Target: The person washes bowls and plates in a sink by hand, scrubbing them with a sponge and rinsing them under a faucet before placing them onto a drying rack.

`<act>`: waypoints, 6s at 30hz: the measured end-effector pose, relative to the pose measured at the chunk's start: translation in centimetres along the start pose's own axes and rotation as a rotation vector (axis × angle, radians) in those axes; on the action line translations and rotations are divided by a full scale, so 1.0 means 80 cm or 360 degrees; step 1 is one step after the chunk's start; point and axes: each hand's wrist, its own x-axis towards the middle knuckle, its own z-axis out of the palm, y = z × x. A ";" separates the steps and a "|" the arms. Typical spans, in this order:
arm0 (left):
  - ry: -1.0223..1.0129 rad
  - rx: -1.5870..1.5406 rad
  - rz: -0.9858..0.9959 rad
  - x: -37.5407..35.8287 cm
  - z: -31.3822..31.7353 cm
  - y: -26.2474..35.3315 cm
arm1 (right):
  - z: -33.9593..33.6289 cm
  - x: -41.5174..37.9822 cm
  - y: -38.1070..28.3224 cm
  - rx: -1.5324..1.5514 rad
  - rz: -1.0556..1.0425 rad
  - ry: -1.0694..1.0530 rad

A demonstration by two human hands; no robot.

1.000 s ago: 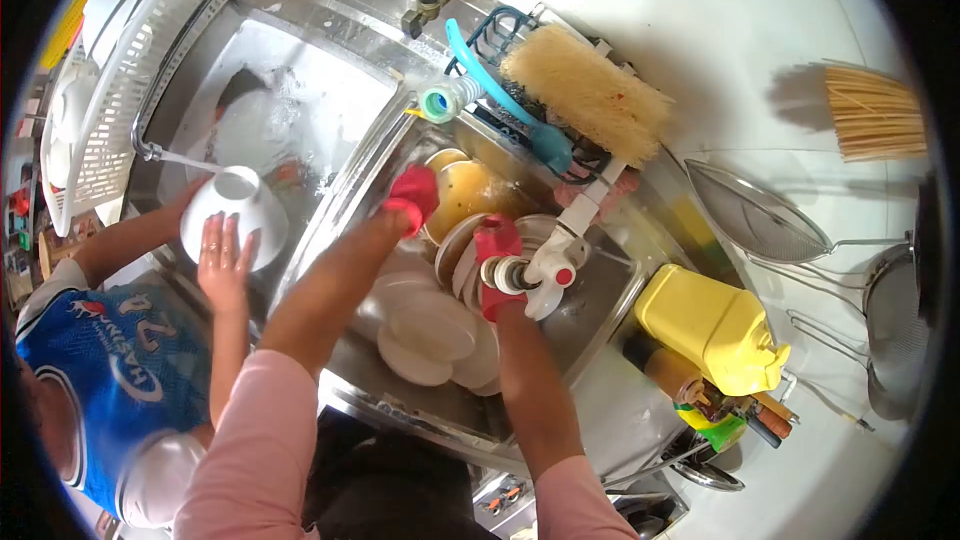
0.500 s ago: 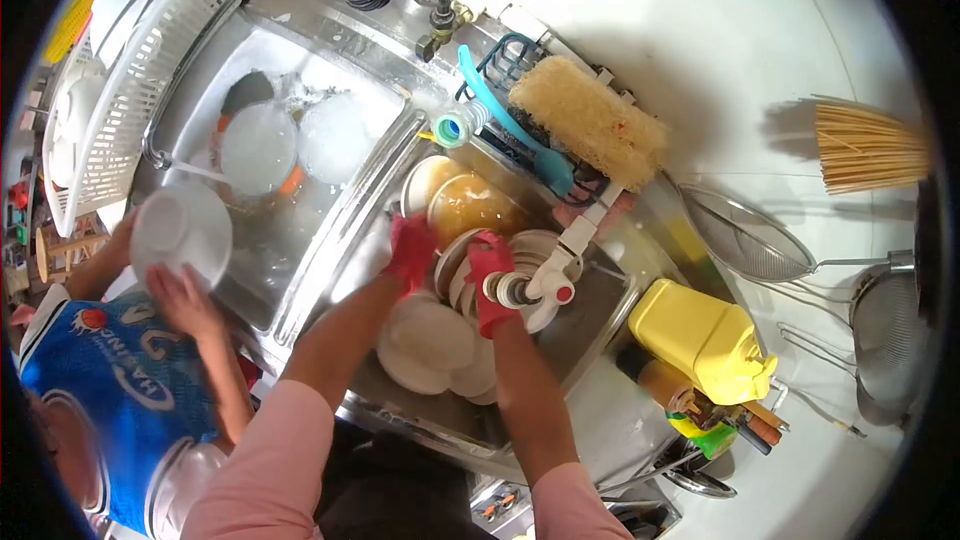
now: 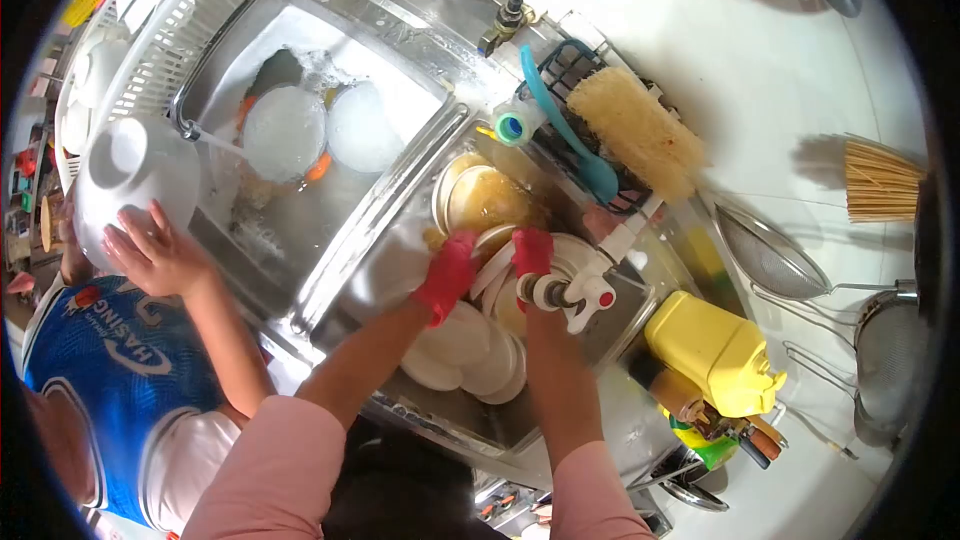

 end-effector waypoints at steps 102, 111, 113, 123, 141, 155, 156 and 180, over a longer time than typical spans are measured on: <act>-0.0585 0.0421 0.0272 -0.124 -0.048 0.002 | -0.002 -0.024 0.092 0.0737 0.0271 0.0339; -0.0909 0.0626 -0.0332 -0.116 -0.089 -0.059 | 0.010 -0.022 0.078 0.1647 0.0417 0.0072; -0.0875 0.0625 -0.0562 -0.124 -0.115 -0.039 | 0.027 -0.030 0.097 0.2141 0.0608 -0.0106; -0.0486 0.0516 -0.1099 -0.155 -0.069 -0.082 | -0.009 -0.120 0.049 0.0404 0.0632 -0.0405; -0.0792 0.0268 -0.0734 -0.197 -0.097 0.011 | -0.060 -0.356 -0.048 0.0361 0.1377 -0.0193; -0.0477 0.0873 0.0087 -0.094 -0.129 -0.005 | -0.110 -0.313 -0.078 0.2320 0.1709 -0.0960; -0.0556 0.0891 0.0051 -0.079 -0.127 0.001 | -0.120 -0.307 -0.079 0.2450 0.1714 -0.1089; -0.0233 0.0069 -0.0790 -0.168 -0.110 -0.093 | -0.012 -0.341 -0.031 0.0381 0.1270 0.0181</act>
